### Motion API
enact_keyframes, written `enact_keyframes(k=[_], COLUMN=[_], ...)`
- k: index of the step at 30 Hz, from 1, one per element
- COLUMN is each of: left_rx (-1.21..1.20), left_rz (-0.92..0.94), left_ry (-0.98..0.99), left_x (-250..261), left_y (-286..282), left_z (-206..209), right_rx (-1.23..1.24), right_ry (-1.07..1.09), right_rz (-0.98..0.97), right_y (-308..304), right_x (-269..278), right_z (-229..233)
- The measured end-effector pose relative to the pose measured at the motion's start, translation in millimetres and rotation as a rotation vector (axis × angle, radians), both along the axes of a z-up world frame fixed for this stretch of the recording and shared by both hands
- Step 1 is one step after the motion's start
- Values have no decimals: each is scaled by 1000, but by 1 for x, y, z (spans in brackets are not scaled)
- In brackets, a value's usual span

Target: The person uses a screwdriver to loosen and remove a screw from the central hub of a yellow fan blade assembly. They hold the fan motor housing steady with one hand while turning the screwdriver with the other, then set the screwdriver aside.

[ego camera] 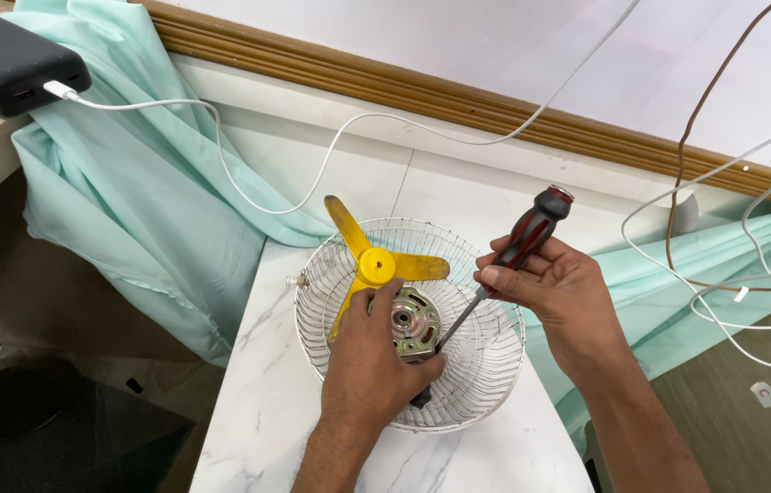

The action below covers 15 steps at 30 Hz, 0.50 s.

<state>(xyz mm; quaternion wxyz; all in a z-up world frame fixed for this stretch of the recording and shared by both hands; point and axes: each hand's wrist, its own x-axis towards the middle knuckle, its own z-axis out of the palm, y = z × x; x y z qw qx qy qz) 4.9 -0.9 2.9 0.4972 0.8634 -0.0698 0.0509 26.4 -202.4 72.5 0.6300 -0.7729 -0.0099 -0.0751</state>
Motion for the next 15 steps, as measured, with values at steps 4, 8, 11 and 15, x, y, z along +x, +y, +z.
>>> enact_keyframes(k=[4,8,11,15], left_rx=[-5,5,-3,-3], left_rz=[-3,-1,1,13], left_ry=[56,60,1,-16], left_x=[1,2,2,3], left_y=[1,0,0,0], left_z=[2,1,-1,-2], right_rx=[46,75,40,46], right_ry=[46,34,-19,-10], right_rz=[41,88,28,-6], right_y=[1,-3,-2,0], right_x=[-1,-3,-3,-5], right_z=[1,1,-3,-5])
